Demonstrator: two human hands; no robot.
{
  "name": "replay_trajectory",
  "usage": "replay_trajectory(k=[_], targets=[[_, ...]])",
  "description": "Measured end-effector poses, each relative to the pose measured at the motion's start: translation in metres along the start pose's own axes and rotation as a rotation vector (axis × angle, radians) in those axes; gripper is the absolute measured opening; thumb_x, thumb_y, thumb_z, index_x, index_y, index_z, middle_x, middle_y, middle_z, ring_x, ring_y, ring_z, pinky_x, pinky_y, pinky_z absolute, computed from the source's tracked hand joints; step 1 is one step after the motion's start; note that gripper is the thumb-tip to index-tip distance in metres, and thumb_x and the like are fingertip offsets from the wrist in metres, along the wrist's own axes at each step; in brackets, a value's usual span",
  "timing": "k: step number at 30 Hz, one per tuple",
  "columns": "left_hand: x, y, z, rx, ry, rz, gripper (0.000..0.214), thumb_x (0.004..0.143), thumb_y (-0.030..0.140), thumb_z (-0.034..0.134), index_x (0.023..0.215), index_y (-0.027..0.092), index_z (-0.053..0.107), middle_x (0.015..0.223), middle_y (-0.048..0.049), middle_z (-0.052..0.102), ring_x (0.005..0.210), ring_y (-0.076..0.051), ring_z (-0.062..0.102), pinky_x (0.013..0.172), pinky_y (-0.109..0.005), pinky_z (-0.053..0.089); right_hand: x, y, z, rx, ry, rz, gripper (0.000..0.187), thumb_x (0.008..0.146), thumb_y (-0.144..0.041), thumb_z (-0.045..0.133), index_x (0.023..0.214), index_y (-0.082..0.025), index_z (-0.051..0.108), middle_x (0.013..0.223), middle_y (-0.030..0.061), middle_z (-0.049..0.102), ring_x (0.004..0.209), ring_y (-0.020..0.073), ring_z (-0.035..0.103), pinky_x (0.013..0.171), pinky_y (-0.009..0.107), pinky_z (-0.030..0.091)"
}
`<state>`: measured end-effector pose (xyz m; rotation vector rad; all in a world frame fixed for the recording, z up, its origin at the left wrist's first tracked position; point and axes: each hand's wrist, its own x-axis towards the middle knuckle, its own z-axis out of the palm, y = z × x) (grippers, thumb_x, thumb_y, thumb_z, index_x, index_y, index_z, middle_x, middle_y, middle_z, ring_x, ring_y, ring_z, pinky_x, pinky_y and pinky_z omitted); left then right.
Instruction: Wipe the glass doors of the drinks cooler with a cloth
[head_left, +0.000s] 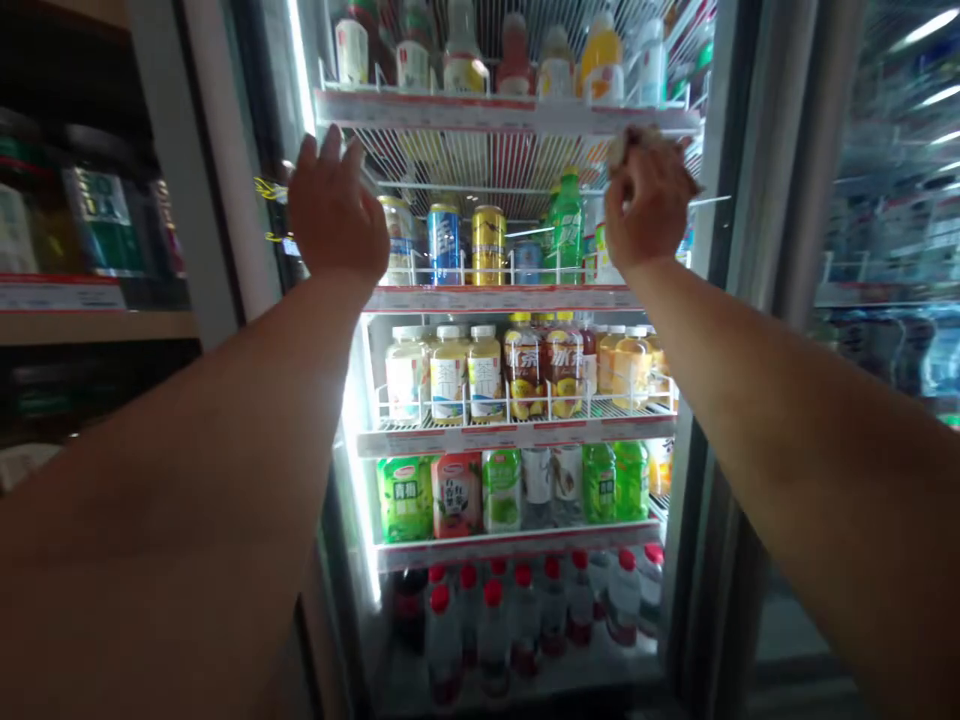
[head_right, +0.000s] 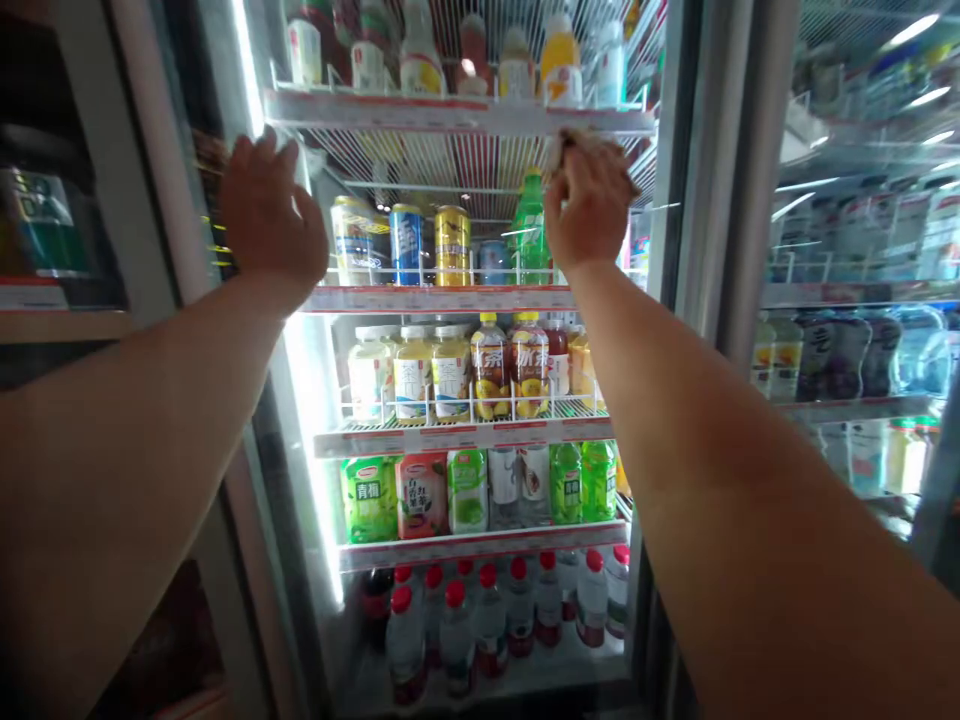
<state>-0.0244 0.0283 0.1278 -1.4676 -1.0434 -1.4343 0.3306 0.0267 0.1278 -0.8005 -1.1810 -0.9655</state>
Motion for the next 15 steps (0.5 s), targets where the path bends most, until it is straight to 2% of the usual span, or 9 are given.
replay_trajectory(k=[2, 3, 4, 7, 8, 9, 10, 14, 15], targets=[[-0.005, 0.000, -0.001, -0.034, 0.037, 0.034, 0.059, 0.094, 0.019, 0.037, 0.152, 0.012, 0.042, 0.163, -0.0033, 0.034, 0.153, -0.024, 0.022, 0.128, -0.048, 0.017, -0.001, 0.006, 0.006, -0.011, 0.202, 0.202, 0.043, 0.088, -0.024, 0.037, 0.123, -0.021, 0.061, 0.139, 0.0145, 0.060, 0.133, 0.0299, 0.043, 0.118, 0.060, 0.020], [-0.008, 0.000, -0.002, -0.051, 0.044, 0.033, 0.059, 0.094, 0.021, 0.036, 0.151, 0.013, 0.043, 0.162, -0.0031, 0.035, 0.153, -0.024, 0.023, 0.128, -0.049, 0.017, -0.003, 0.005, 0.006, -0.014, 0.197, 0.184, 0.043, 0.087, -0.024, 0.038, 0.122, -0.020, 0.062, 0.137, 0.0156, 0.061, 0.132, 0.0312, 0.044, 0.117, 0.060, 0.021], [-0.009, 0.000, -0.002, -0.064, 0.038, 0.025, 0.058, 0.094, 0.023, 0.036, 0.151, 0.014, 0.044, 0.162, -0.0024, 0.035, 0.153, -0.023, 0.023, 0.128, -0.049, 0.017, -0.006, 0.002, 0.006, -0.012, 0.116, 0.082, 0.042, 0.087, -0.025, 0.039, 0.122, -0.021, 0.063, 0.136, 0.0146, 0.062, 0.133, 0.0315, 0.044, 0.117, 0.060, 0.023], [-0.013, 0.000, -0.003, -0.067, 0.032, 0.013, 0.060, 0.093, 0.026, 0.038, 0.151, 0.016, 0.044, 0.162, -0.0005, 0.035, 0.152, -0.023, 0.024, 0.128, -0.048, 0.017, -0.017, -0.014, -0.002, 0.019, -0.251, -0.318, 0.037, 0.090, -0.031, 0.044, 0.122, -0.027, 0.063, 0.137, 0.0066, 0.062, 0.137, 0.0293, 0.044, 0.119, 0.056, 0.029], [-0.014, 0.000, -0.003, -0.067, 0.030, 0.013, 0.060, 0.092, 0.026, 0.039, 0.151, 0.016, 0.044, 0.162, -0.0003, 0.035, 0.153, -0.023, 0.023, 0.128, -0.048, 0.017, -0.019, -0.018, -0.003, 0.029, -0.300, -0.365, 0.037, 0.090, -0.032, 0.045, 0.122, -0.028, 0.063, 0.138, 0.0052, 0.061, 0.139, 0.0289, 0.044, 0.119, 0.055, 0.029], [-0.015, 0.000, -0.004, -0.072, 0.028, 0.008, 0.060, 0.092, 0.027, 0.039, 0.151, 0.016, 0.043, 0.162, 0.0001, 0.035, 0.153, -0.023, 0.023, 0.128, -0.048, 0.017, -0.020, -0.020, -0.003, 0.036, -0.291, -0.351, 0.037, 0.090, -0.031, 0.044, 0.122, -0.028, 0.063, 0.137, 0.0052, 0.061, 0.139, 0.0289, 0.044, 0.120, 0.055, 0.029], [-0.017, 0.000, -0.004, -0.084, 0.023, 0.001, 0.060, 0.092, 0.027, 0.039, 0.151, 0.017, 0.043, 0.163, 0.0010, 0.034, 0.153, -0.022, 0.022, 0.128, -0.047, 0.017, -0.019, -0.020, -0.001, 0.044, -0.227, -0.284, 0.038, 0.090, -0.030, 0.043, 0.123, -0.027, 0.063, 0.137, 0.0065, 0.062, 0.138, 0.0292, 0.044, 0.120, 0.055, 0.028], [-0.028, 0.002, -0.006, -0.122, 0.003, -0.008, 0.059, 0.094, 0.030, 0.037, 0.152, 0.019, 0.043, 0.163, 0.0026, 0.032, 0.154, -0.018, 0.017, 0.129, -0.043, 0.014, -0.013, -0.013, 0.017, 0.104, 0.216, 0.166, 0.042, 0.088, -0.024, 0.039, 0.122, -0.021, 0.064, 0.136, 0.0151, 0.061, 0.133, 0.0316, 0.043, 0.119, 0.058, 0.022], [-0.030, 0.003, -0.007, -0.118, -0.006, -0.008, 0.059, 0.094, 0.030, 0.037, 0.152, 0.017, 0.043, 0.163, 0.0014, 0.032, 0.155, -0.018, 0.017, 0.129, -0.043, 0.013, -0.014, -0.013, 0.020, 0.110, 0.261, 0.214, 0.041, 0.088, -0.025, 0.040, 0.120, -0.021, 0.064, 0.136, 0.0158, 0.061, 0.132, 0.0322, 0.043, 0.119, 0.059, 0.021]])
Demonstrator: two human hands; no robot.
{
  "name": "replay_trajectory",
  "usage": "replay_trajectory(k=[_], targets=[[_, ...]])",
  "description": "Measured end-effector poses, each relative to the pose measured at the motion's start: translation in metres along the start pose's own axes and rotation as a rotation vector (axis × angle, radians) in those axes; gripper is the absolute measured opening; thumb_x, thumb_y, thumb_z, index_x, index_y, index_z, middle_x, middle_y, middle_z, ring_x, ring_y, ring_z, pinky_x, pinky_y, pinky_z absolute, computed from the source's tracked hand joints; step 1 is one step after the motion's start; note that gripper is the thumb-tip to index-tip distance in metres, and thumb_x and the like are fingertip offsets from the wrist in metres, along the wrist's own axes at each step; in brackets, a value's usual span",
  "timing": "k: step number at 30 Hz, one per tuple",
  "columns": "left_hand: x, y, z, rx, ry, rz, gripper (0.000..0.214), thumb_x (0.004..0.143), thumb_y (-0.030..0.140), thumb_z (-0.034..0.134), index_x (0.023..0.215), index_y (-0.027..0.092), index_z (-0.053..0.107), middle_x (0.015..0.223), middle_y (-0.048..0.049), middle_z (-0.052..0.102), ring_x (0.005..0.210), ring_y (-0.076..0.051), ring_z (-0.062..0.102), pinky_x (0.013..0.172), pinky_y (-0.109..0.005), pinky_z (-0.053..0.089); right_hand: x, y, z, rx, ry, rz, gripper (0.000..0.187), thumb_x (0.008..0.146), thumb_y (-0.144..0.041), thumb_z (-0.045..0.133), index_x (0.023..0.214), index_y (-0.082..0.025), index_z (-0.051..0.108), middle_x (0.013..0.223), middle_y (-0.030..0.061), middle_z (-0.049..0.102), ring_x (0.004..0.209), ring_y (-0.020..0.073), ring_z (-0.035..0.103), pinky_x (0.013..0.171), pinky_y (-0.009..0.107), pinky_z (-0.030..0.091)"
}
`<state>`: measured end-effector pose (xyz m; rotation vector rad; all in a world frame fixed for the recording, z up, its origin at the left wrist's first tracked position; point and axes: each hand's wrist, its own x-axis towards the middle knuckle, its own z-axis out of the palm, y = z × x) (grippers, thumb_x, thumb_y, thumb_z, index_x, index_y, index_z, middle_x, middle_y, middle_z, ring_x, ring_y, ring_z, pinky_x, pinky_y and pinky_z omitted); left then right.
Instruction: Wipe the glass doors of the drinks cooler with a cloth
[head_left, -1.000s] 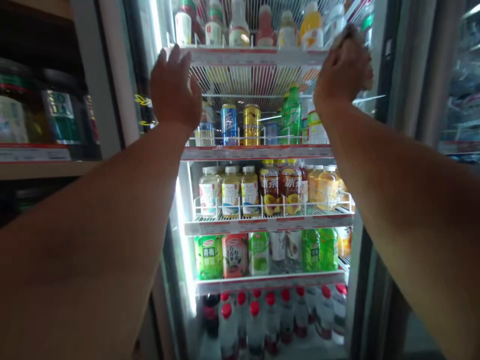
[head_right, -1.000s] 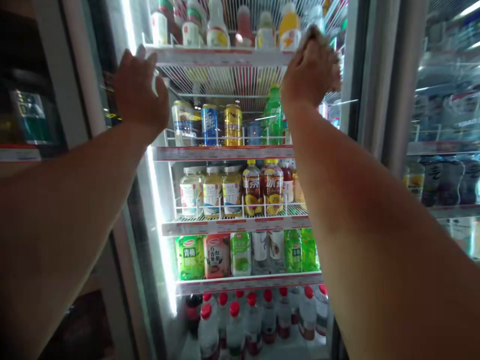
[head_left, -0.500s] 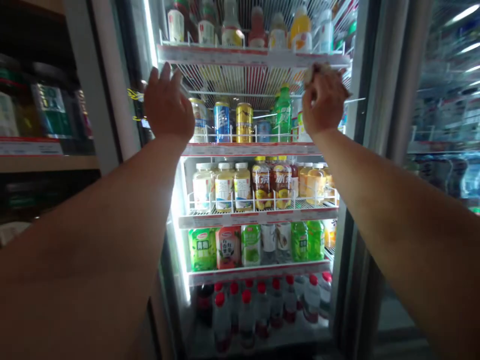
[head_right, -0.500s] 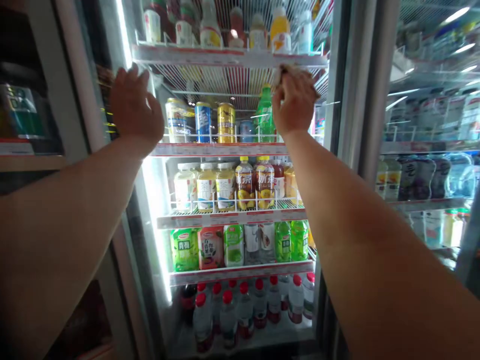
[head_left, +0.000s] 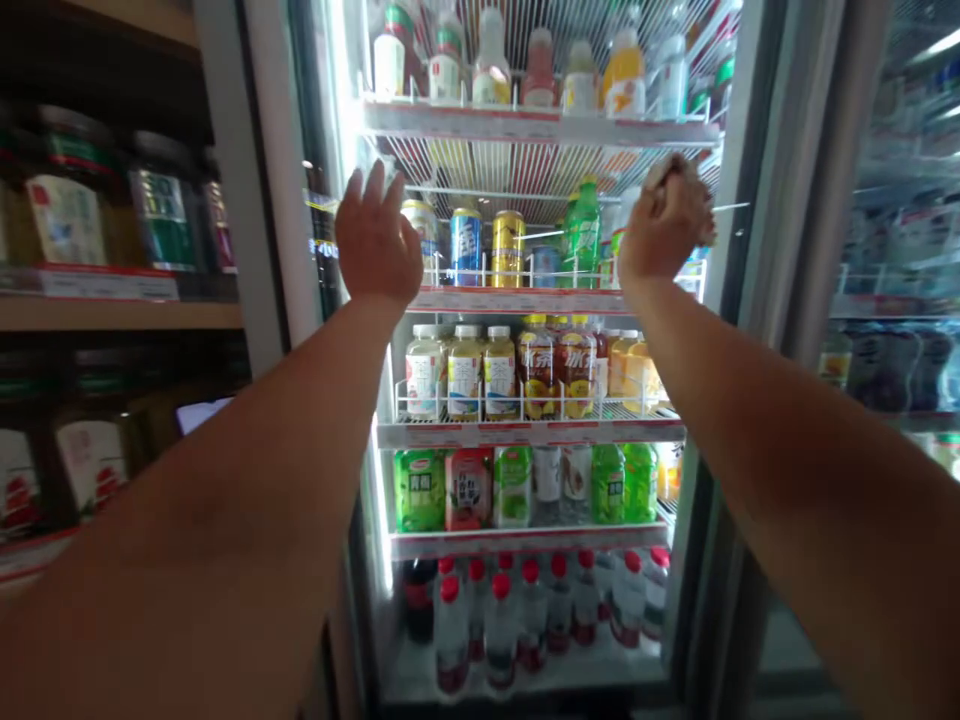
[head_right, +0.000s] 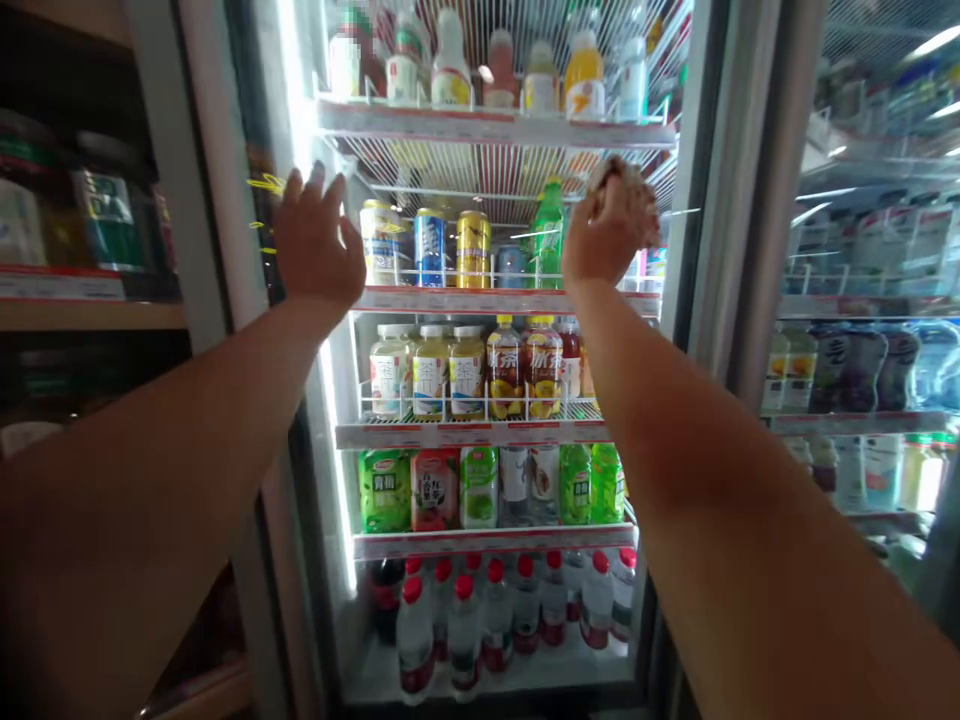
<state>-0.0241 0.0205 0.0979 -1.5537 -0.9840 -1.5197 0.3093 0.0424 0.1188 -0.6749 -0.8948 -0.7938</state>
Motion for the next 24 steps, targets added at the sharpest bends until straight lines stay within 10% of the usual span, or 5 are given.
replay_trajectory(k=[7, 14, 21, 24], targets=[[-0.013, 0.004, -0.003, -0.082, -0.011, -0.073, 0.060, 0.091, 0.045, 0.035, 0.147, 0.029, 0.046, 0.163, 0.0062, 0.033, 0.156, -0.016, 0.008, 0.130, -0.042, 0.010, -0.035, -0.040, -0.020, -0.038, -0.558, -0.573, 0.040, 0.091, -0.028, 0.044, 0.126, -0.028, 0.063, 0.138, 0.0056, 0.061, 0.140, 0.0308, 0.044, 0.119, 0.059, 0.031], [-0.019, -0.002, -0.002, -0.125, -0.055, -0.087, 0.065, 0.086, 0.050, 0.038, 0.149, 0.035, 0.040, 0.164, 0.0125, 0.026, 0.154, -0.008, -0.005, 0.130, -0.039, 0.004, -0.033, -0.055, 0.024, 0.006, -0.268, -0.182, 0.047, 0.095, -0.030, 0.035, 0.137, -0.030, 0.054, 0.142, 0.0093, 0.057, 0.145, 0.0344, 0.037, 0.118, 0.068, 0.025], [-0.023, -0.004, 0.000, -0.161, -0.051, -0.065, 0.067, 0.084, 0.050, 0.041, 0.149, 0.036, 0.041, 0.162, 0.0130, 0.030, 0.154, -0.007, -0.005, 0.130, -0.038, 0.001, -0.064, -0.094, 0.012, 0.018, -0.669, -0.673, 0.041, 0.093, -0.031, 0.042, 0.130, -0.033, 0.059, 0.141, 0.0018, 0.059, 0.145, 0.0291, 0.039, 0.121, 0.059, 0.030], [-0.024, -0.006, 0.003, -0.185, -0.069, -0.075, 0.073, 0.082, 0.054, 0.043, 0.152, 0.037, 0.036, 0.162, 0.0159, 0.028, 0.151, -0.002, -0.016, 0.129, -0.032, -0.006, -0.061, -0.093, 0.009, -0.026, -0.601, -0.594, 0.043, 0.095, -0.029, 0.039, 0.133, -0.032, 0.057, 0.140, 0.0047, 0.059, 0.146, 0.0301, 0.038, 0.121, 0.061, 0.029]])
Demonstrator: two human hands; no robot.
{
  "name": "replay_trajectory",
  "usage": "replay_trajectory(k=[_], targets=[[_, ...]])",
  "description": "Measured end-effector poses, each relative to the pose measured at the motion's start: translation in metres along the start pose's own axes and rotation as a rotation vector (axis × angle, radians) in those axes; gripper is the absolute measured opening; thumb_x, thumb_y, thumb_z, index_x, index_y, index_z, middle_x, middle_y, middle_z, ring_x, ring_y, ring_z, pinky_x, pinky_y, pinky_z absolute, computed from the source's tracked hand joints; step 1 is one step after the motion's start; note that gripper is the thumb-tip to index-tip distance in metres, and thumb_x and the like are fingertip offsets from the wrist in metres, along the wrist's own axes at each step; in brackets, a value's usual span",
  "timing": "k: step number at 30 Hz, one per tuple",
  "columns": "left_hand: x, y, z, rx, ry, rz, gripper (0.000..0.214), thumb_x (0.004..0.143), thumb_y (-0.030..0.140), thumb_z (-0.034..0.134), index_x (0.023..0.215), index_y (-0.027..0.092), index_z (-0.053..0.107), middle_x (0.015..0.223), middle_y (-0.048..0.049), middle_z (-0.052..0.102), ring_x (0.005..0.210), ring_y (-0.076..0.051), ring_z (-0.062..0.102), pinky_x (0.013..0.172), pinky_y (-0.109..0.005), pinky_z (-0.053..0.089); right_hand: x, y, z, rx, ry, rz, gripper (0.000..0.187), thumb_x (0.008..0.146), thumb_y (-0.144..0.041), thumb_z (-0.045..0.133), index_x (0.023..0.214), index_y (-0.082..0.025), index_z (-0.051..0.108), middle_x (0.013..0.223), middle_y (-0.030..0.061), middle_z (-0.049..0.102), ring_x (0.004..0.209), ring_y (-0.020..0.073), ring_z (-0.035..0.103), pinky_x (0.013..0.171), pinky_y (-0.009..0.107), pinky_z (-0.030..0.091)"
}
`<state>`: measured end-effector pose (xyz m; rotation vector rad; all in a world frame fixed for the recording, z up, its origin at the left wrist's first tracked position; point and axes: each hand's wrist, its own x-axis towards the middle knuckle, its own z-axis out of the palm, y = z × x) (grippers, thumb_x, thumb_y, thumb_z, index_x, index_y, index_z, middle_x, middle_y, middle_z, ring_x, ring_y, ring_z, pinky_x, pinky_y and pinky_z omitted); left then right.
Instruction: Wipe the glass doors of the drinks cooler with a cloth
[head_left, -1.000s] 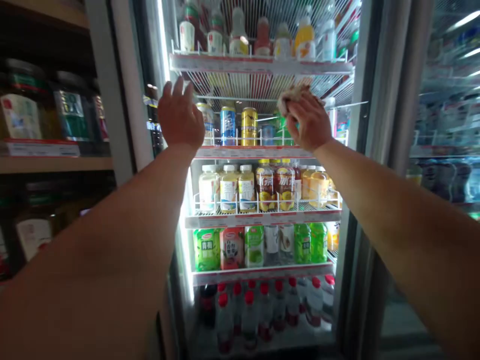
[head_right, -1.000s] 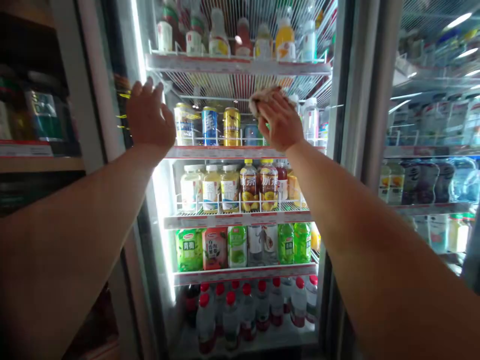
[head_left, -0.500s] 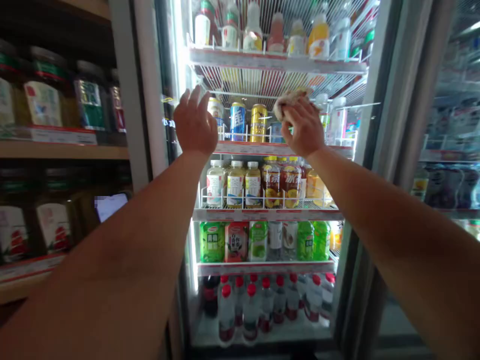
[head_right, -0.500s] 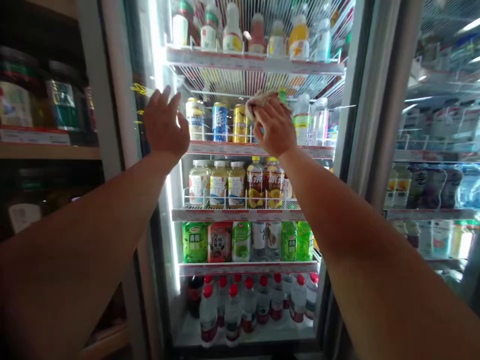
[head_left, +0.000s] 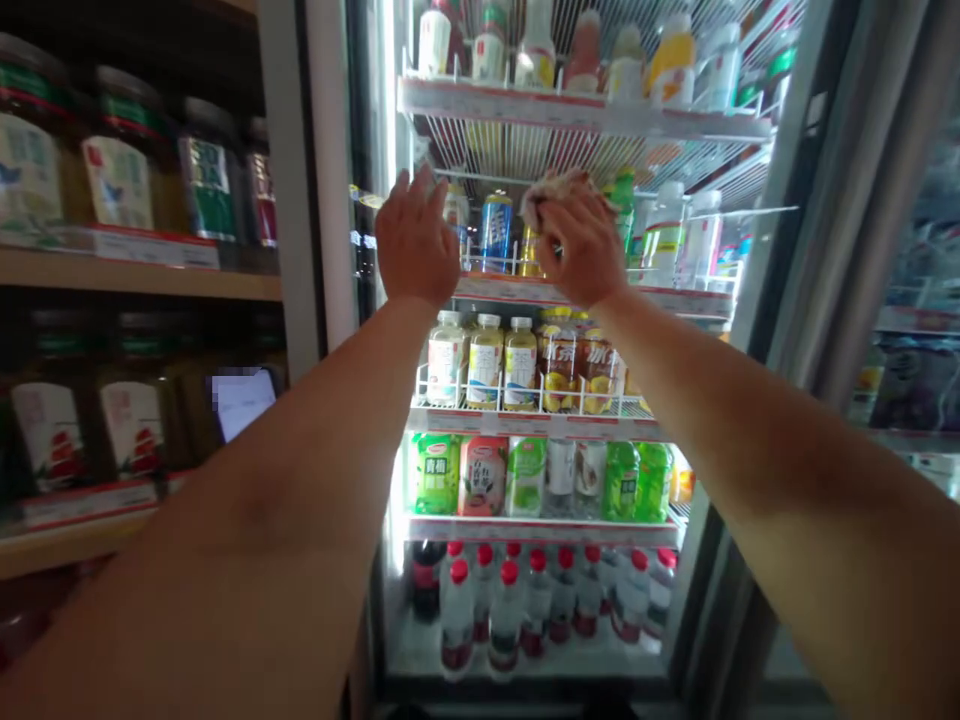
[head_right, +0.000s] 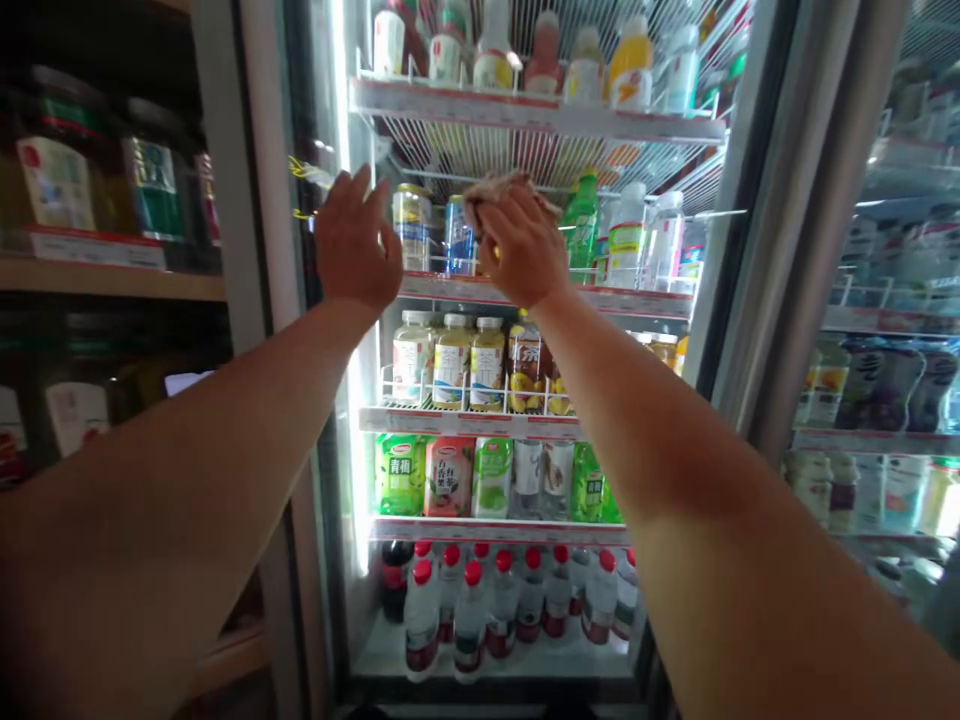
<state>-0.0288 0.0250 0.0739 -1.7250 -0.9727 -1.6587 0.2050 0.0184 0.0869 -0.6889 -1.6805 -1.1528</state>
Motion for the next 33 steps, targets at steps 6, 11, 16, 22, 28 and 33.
replay_trajectory(k=[6, 11, 16, 22, 28, 33], targets=[[-0.001, 0.002, -0.001, 0.026, 0.002, -0.015, 0.068, 0.086, 0.051, 0.039, 0.151, 0.032, 0.040, 0.164, 0.0124, 0.026, 0.154, -0.006, -0.007, 0.130, -0.034, 0.000, -0.001, 0.002, 0.000, 0.030, 0.017, 0.063, 0.047, 0.094, -0.029, 0.040, 0.139, -0.032, 0.053, 0.141, 0.0066, 0.058, 0.146, 0.0340, 0.036, 0.122, 0.065, 0.026], [-0.003, 0.004, -0.003, 0.046, 0.020, -0.006, 0.061, 0.090, 0.045, 0.037, 0.149, 0.032, 0.043, 0.164, 0.0112, 0.028, 0.155, -0.009, 0.003, 0.131, -0.037, 0.007, -0.012, -0.015, -0.003, 0.047, -0.186, -0.204, 0.044, 0.092, -0.029, 0.046, 0.134, -0.036, 0.058, 0.140, 0.0002, 0.060, 0.146, 0.0294, 0.039, 0.123, 0.058, 0.029], [-0.007, 0.005, -0.004, 0.054, 0.044, -0.008, 0.062, 0.087, 0.044, 0.040, 0.147, 0.029, 0.045, 0.164, 0.0113, 0.028, 0.156, -0.010, 0.003, 0.131, -0.039, 0.004, -0.013, 0.000, 0.011, 0.002, 0.101, 0.138, 0.048, 0.095, -0.029, 0.038, 0.140, -0.031, 0.053, 0.140, 0.0077, 0.058, 0.146, 0.0342, 0.037, 0.119, 0.068, 0.027], [-0.011, 0.001, -0.002, 0.037, 0.019, -0.038, 0.071, 0.081, 0.051, 0.041, 0.151, 0.036, 0.037, 0.164, 0.0155, 0.022, 0.148, -0.001, -0.021, 0.129, -0.032, -0.007, -0.024, -0.011, 0.007, 0.070, 0.032, 0.086, 0.047, 0.094, -0.029, 0.042, 0.139, -0.034, 0.055, 0.139, 0.0053, 0.060, 0.145, 0.0332, 0.040, 0.121, 0.066, 0.027], [-0.024, 0.012, -0.008, 0.115, 0.141, -0.056, 0.075, 0.085, 0.048, 0.042, 0.157, 0.035, 0.023, 0.166, 0.0134, 0.020, 0.150, -0.003, -0.018, 0.130, -0.036, -0.004, -0.026, -0.025, 0.002, 0.035, -0.034, 0.017, 0.047, 0.095, -0.029, 0.042, 0.139, -0.035, 0.054, 0.140, 0.0035, 0.061, 0.145, 0.0320, 0.040, 0.123, 0.062, 0.026], [-0.024, 0.004, -0.006, 0.078, 0.140, -0.011, 0.065, 0.090, 0.042, 0.037, 0.151, 0.021, 0.034, 0.164, 0.0026, 0.030, 0.156, -0.011, 0.002, 0.130, -0.042, 0.005, -0.029, -0.022, 0.007, 0.033, -0.028, -0.031, 0.048, 0.095, -0.027, 0.041, 0.141, -0.027, 0.055, 0.145, 0.0066, 0.057, 0.147, 0.0329, 0.037, 0.124, 0.061, 0.025]])
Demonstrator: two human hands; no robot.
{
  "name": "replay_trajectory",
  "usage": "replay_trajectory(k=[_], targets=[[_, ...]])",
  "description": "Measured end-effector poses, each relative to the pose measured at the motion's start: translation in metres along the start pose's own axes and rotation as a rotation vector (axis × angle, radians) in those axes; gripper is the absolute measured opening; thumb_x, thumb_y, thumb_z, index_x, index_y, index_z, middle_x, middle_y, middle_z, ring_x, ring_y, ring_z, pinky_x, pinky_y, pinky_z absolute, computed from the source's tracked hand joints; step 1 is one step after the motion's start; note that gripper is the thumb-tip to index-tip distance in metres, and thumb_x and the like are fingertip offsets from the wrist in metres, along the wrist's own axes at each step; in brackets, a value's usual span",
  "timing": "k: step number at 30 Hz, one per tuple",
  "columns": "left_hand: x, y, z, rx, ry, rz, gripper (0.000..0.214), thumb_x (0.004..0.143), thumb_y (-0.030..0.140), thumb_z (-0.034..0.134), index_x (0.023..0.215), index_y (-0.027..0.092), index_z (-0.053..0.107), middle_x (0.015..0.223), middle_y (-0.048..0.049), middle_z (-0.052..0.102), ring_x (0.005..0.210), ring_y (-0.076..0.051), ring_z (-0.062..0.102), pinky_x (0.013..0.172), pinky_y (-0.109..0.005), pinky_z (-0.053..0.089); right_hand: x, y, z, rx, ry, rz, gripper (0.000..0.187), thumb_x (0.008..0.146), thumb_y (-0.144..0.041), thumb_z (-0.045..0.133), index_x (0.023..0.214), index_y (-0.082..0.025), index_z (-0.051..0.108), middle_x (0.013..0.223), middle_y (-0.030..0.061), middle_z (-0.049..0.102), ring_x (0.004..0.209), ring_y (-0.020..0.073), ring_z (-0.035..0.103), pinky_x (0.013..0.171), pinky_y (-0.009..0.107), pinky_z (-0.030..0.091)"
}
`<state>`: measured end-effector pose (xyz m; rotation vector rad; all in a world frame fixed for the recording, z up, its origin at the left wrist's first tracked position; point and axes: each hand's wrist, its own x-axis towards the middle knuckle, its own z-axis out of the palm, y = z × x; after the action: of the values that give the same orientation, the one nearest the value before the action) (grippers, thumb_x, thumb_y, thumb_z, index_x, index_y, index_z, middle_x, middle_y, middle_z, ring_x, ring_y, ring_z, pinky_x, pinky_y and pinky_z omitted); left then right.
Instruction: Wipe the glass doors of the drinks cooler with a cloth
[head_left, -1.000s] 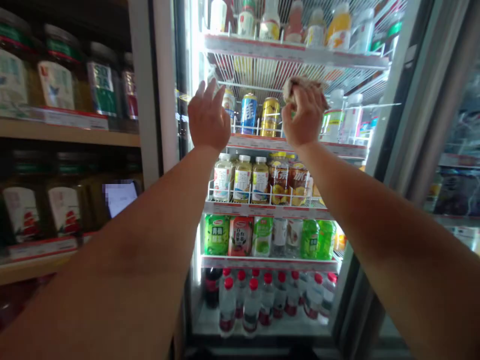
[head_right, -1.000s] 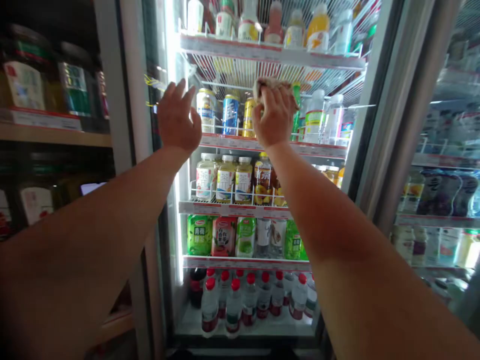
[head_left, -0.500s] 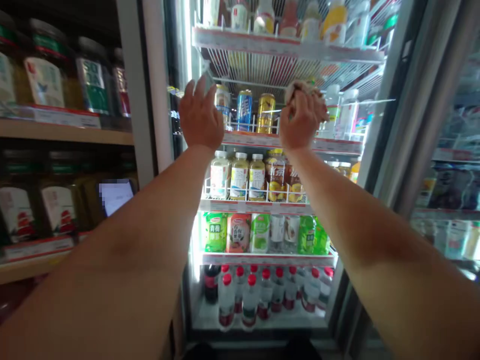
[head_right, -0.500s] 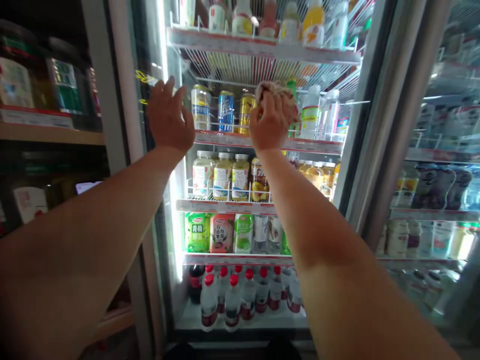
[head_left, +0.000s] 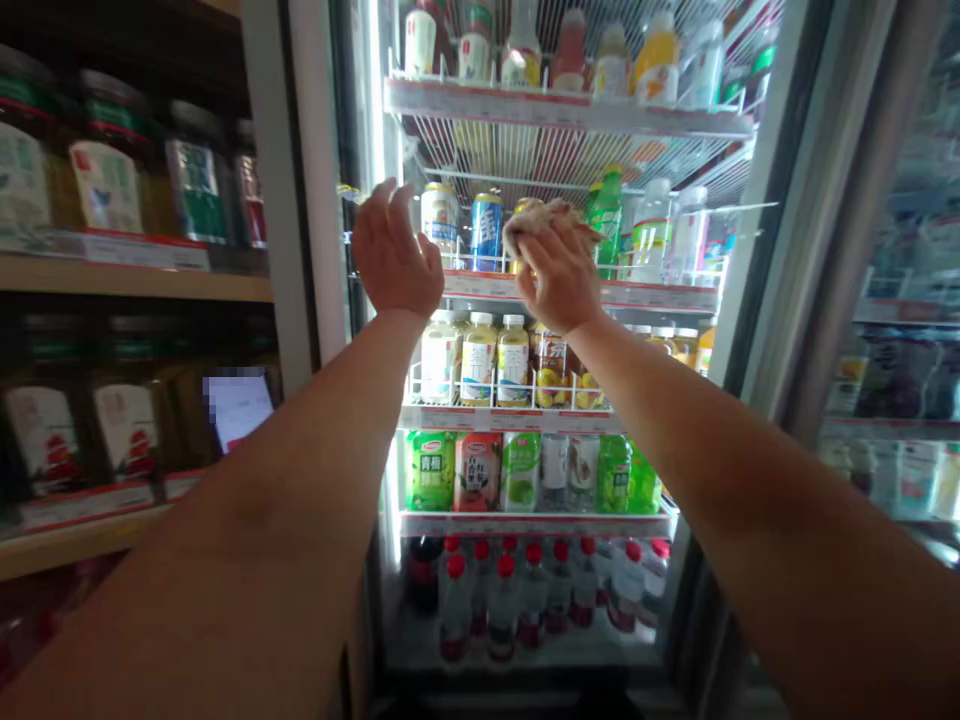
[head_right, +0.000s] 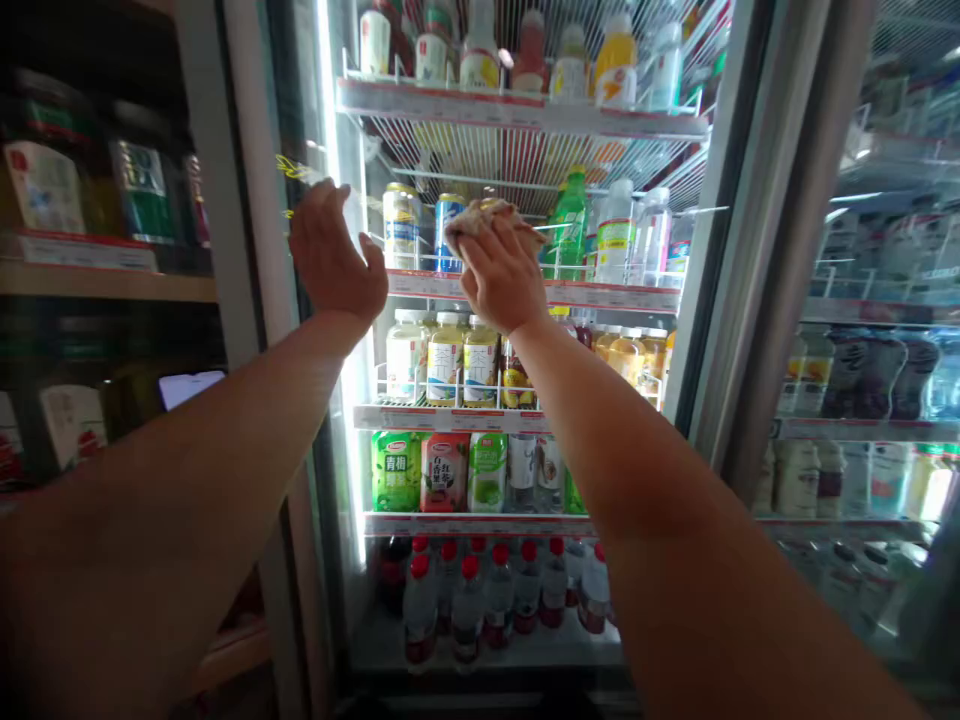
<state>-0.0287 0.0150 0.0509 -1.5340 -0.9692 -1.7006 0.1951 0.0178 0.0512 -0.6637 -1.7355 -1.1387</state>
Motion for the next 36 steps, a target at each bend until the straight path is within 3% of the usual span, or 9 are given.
replay_trajectory(k=[3, 5, 11, 17, 23, 28, 30, 32, 36], targets=[[0.003, -0.014, 0.008, -0.043, -0.028, 0.075, 0.062, 0.091, 0.046, 0.032, 0.147, 0.021, 0.039, 0.160, 0.0056, 0.038, 0.155, -0.009, -0.007, 0.131, -0.038, -0.001, -0.006, -0.005, 0.000, 0.015, -0.149, -0.238, 0.046, 0.094, -0.025, 0.044, 0.138, -0.024, 0.058, 0.148, 0.0057, 0.055, 0.147, 0.0305, 0.037, 0.125, 0.056, 0.026], [0.003, -0.021, 0.012, -0.059, -0.027, 0.103, 0.061, 0.092, 0.048, 0.029, 0.145, 0.020, 0.042, 0.160, 0.0059, 0.038, 0.154, -0.007, -0.013, 0.130, -0.037, -0.003, -0.010, -0.008, 0.002, 0.026, -0.162, -0.268, 0.046, 0.094, -0.024, 0.046, 0.138, -0.024, 0.058, 0.148, 0.0053, 0.055, 0.147, 0.0297, 0.037, 0.125, 0.055, 0.027], [0.001, -0.023, 0.014, -0.084, -0.022, 0.114, 0.062, 0.092, 0.048, 0.030, 0.144, 0.017, 0.043, 0.160, 0.0065, 0.037, 0.153, -0.008, -0.016, 0.130, -0.041, -0.004, -0.017, -0.010, 0.010, 0.033, 0.116, 0.121, 0.050, 0.096, -0.023, 0.037, 0.143, -0.021, 0.053, 0.144, 0.0094, 0.057, 0.147, 0.0362, 0.036, 0.123, 0.065, 0.024], [-0.006, -0.016, 0.009, 0.011, -0.062, 0.070, 0.058, 0.094, 0.043, 0.036, 0.146, 0.017, 0.043, 0.162, 0.0050, 0.034, 0.155, -0.015, 0.012, 0.130, -0.047, 0.008, -0.028, -0.020, 0.008, 0.057, -0.148, -0.289, 0.046, 0.094, -0.023, 0.047, 0.139, -0.025, 0.056, 0.149, 0.0035, 0.054, 0.148, 0.0294, 0.036, 0.125, 0.054, 0.027], [-0.019, -0.015, 0.007, 0.045, -0.020, 0.095, 0.052, 0.094, 0.037, 0.042, 0.144, 0.024, 0.048, 0.160, 0.0063, 0.038, 0.154, -0.018, 0.021, 0.128, -0.050, 0.018, -0.034, -0.020, 0.015, 0.039, 0.059, 0.056, 0.047, 0.095, -0.020, 0.043, 0.140, -0.023, 0.055, 0.144, 0.0085, 0.056, 0.147, 0.0343, 0.036, 0.124, 0.061, 0.024], [-0.022, -0.018, 0.008, 0.062, -0.028, 0.105, 0.055, 0.094, 0.034, 0.043, 0.146, 0.020, 0.047, 0.161, 0.0029, 0.037, 0.153, -0.018, 0.023, 0.127, -0.050, 0.019, -0.040, -0.027, 0.010, 0.099, -0.125, -0.332, 0.045, 0.094, -0.022, 0.048, 0.138, -0.026, 0.056, 0.149, 0.0037, 0.054, 0.147, 0.0296, 0.038, 0.124, 0.054, 0.028], [-0.022, -0.019, 0.008, 0.039, -0.017, 0.109, 0.054, 0.094, 0.038, 0.041, 0.146, 0.024, 0.047, 0.161, 0.0055, 0.037, 0.154, -0.017, 0.021, 0.128, -0.046, 0.017, -0.041, -0.028, 0.009, 0.122, -0.164, -0.406, 0.045, 0.094, -0.023, 0.049, 0.139, -0.026, 0.055, 0.149, 0.0031, 0.054, 0.147, 0.0284, 0.037, 0.124, 0.053, 0.029], [-0.023, -0.019, 0.008, 0.012, -0.020, 0.104, 0.054, 0.094, 0.041, 0.040, 0.145, 0.025, 0.047, 0.161, 0.0064, 0.036, 0.155, -0.016, 0.017, 0.129, -0.044, 0.015, -0.040, -0.027, 0.011, 0.132, -0.123, -0.326, 0.045, 0.094, -0.022, 0.048, 0.137, -0.025, 0.056, 0.147, 0.0043, 0.055, 0.147, 0.0292, 0.038, 0.124, 0.054, 0.028], [-0.025, -0.015, 0.004, 0.032, -0.045, 0.096, 0.055, 0.093, 0.038, 0.043, 0.146, 0.021, 0.047, 0.161, 0.0009, 0.037, 0.154, -0.018, 0.019, 0.128, -0.048, 0.017, -0.040, -0.017, 0.021, 0.142, 0.112, 0.071, 0.048, 0.094, -0.021, 0.043, 0.141, -0.022, 0.055, 0.144, 0.0092, 0.057, 0.147, 0.0361, 0.035, 0.124, 0.066, 0.021]])
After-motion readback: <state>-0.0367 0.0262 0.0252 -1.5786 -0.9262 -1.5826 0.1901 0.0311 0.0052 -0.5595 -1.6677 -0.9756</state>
